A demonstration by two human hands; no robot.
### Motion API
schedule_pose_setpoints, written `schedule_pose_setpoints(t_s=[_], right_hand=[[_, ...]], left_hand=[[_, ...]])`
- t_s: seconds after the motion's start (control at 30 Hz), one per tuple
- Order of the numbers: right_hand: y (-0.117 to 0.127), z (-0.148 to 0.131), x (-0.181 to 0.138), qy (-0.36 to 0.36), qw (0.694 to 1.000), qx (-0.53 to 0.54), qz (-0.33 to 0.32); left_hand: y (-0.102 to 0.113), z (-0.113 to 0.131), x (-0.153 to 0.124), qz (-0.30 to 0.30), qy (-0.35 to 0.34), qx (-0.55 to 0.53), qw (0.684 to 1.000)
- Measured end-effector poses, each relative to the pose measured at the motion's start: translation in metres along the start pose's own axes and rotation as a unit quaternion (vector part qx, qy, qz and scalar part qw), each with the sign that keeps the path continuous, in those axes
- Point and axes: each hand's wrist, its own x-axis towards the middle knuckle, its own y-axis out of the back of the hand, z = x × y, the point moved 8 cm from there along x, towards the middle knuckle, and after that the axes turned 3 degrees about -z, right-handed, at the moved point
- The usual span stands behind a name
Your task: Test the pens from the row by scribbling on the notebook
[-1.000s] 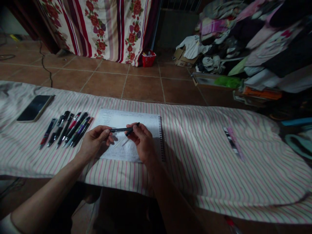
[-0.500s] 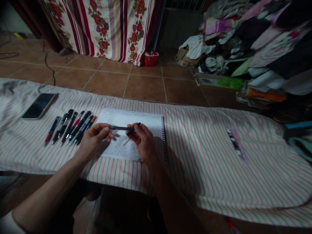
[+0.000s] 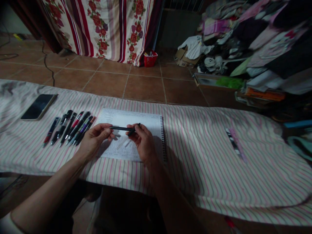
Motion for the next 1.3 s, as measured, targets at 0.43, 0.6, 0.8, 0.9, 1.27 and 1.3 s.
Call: schedule_pose_setpoints(t_s=[0.43,0.6,0.8,0.9,1.27,1.3], right_hand=[[-0.018,-0.002,-0.005,-0.012,0.996,0.005,-0.085],[-0.024,-0.003,-0.008,-0.011,0.993,0.001,-0.115],[-0.026,-0.007,-0.010,-0.001,0.993,-0.003,-0.119],[-0.024,-0.006,-0.010,0.001,0.994,-0.003,-0.114],[-0.002,-0.039,-0.013,0.211,0.948,-0.236,0.015],[-0.002,-0.043,-0.015,0.235,0.935,-0.264,0.019]], left_hand=[[0.010,-0.012,0.003,0.039,0.033,0.010,0.999],[0.007,-0.016,0.002,0.021,0.044,-0.008,0.999],[0.000,-0.005,0.002,0.002,0.013,0.021,1.000],[0.000,-0.002,0.003,0.003,0.002,0.035,0.999],[0.022,0.000,0.005,0.060,0.005,0.095,0.994],[0.026,0.000,0.005,0.071,0.003,0.111,0.991]])
